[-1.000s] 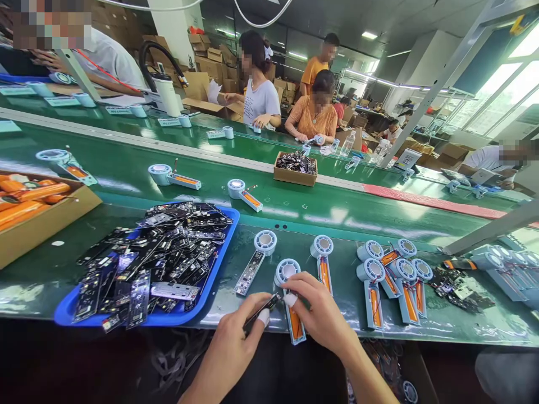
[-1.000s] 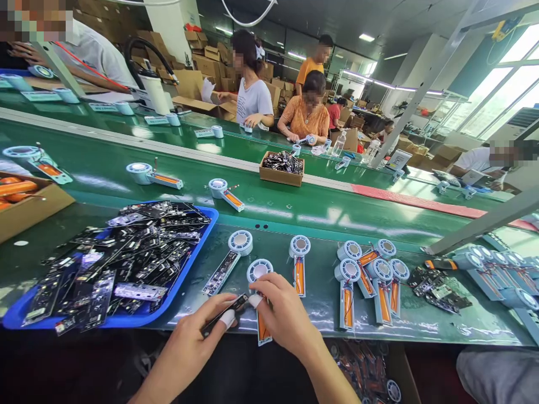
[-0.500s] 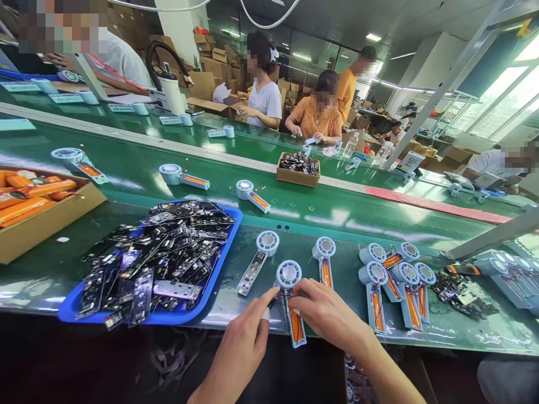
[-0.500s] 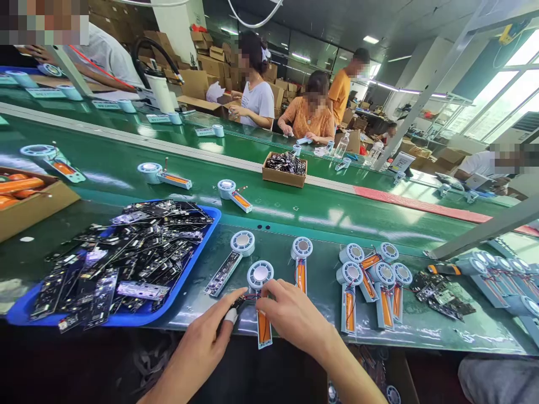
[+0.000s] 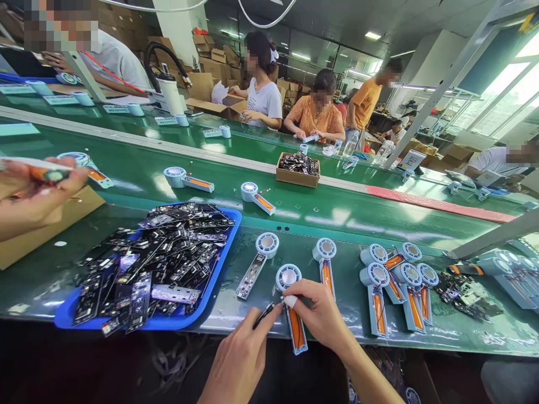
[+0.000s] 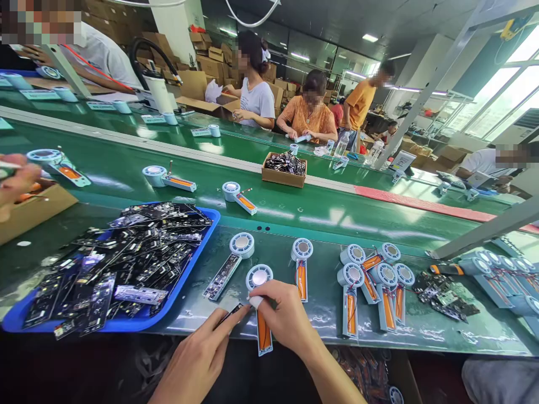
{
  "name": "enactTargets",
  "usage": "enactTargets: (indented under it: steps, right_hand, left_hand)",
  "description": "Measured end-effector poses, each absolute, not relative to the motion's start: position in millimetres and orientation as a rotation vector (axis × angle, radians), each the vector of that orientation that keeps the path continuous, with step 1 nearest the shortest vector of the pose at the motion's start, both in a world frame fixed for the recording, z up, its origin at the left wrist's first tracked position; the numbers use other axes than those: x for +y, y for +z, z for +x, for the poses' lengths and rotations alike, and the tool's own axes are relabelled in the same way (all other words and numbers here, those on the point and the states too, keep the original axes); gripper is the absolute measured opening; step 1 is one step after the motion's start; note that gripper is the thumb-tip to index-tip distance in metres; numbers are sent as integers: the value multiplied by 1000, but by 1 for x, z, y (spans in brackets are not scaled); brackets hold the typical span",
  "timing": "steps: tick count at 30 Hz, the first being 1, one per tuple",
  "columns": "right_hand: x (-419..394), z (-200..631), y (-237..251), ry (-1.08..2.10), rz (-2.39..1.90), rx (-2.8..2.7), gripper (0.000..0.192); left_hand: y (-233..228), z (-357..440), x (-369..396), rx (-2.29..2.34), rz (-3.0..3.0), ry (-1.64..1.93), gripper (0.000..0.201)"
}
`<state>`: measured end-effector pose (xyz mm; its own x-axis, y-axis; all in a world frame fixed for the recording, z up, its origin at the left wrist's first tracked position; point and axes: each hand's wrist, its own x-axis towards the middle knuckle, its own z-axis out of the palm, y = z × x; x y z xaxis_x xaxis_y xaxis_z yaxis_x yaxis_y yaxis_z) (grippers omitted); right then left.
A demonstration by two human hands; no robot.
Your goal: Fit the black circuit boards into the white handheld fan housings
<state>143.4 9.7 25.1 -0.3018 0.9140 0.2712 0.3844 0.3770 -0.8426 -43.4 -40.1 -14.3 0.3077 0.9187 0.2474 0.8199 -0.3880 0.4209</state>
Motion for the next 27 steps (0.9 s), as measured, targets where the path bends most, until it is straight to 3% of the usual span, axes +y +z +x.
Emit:
enactTargets:
  steps: [6, 14, 20, 27]
  right_hand:
    - [5, 142, 37, 961, -1193, -1922, 24]
    - [1, 136, 27, 711, -1183, -2071, 19]
    - [-1, 136, 16, 553, -1045, -2181, 21]
    - [1, 137, 22, 634, -1152, -2143, 26]
  left_hand:
    - [-10, -49, -36, 1497, 2102, 854, 52]
    - [-4, -46, -39, 1490, 1519, 877, 35]
    - [-12, -38, -41, 1519, 1559, 984, 33]
    - [-3, -37, -42, 1568, 1863, 1135, 34]
